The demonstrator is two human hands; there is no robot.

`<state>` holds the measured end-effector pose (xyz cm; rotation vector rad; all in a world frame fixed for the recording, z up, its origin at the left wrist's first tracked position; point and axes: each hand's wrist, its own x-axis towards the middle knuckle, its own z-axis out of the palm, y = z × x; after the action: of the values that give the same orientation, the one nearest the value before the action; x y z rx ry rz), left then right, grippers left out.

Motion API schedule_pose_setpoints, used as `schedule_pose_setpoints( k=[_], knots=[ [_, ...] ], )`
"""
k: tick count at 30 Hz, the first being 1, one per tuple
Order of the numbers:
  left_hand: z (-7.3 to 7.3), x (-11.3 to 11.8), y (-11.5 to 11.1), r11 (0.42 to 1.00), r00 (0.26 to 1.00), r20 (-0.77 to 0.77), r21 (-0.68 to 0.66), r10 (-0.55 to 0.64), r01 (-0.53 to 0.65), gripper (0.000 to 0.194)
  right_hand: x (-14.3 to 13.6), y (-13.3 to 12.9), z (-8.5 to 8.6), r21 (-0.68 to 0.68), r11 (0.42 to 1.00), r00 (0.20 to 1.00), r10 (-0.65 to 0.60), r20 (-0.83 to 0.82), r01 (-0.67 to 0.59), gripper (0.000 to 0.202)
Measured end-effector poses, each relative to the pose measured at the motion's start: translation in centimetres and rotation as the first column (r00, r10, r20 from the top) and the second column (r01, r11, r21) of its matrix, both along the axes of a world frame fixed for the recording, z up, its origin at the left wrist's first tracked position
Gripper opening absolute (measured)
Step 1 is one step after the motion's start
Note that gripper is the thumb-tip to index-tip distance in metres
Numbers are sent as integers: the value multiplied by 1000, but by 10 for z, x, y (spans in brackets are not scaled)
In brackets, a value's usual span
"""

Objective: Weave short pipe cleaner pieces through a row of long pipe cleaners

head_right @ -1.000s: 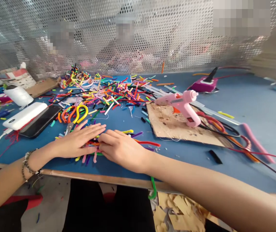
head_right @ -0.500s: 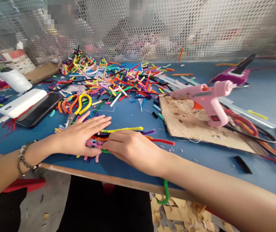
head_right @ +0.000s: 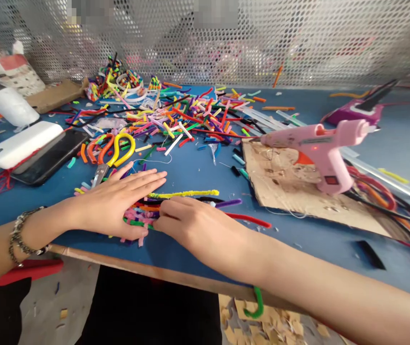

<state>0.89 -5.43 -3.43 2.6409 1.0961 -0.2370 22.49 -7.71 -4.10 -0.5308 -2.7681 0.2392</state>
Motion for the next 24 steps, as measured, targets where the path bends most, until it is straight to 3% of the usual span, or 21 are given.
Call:
schedule_pose_setpoints(
  k=[8,10,13,18,20,24],
  knots=[
    [-2,-2,0,1000,1000,15,12,5,-5,88,9,5,4,-42,998,999,37,27,-36,35],
    [-3,-3,0,1000,1000,24,19,5,-5,87,10,5,5,85,995,999,41,15,-43,35],
    [-5,-4,0,999,999,34,51,7,-8,88,10,0,6,315,947,998,60,31,-66,38],
    [-3,-2,-1,999,1000,-18,44,19,-18,90,0,-11,8,602,790,980,189,-57,-118,27],
    [-3,-1,-2,999,999,-28,43,21,-20,92,-3,-10,7,646,762,990,128,-63,-57,29],
    [-4,0,-2,998,1000,-13,56,28,-27,94,-3,0,4,548,834,998,-47,-45,64,41]
  ],
)
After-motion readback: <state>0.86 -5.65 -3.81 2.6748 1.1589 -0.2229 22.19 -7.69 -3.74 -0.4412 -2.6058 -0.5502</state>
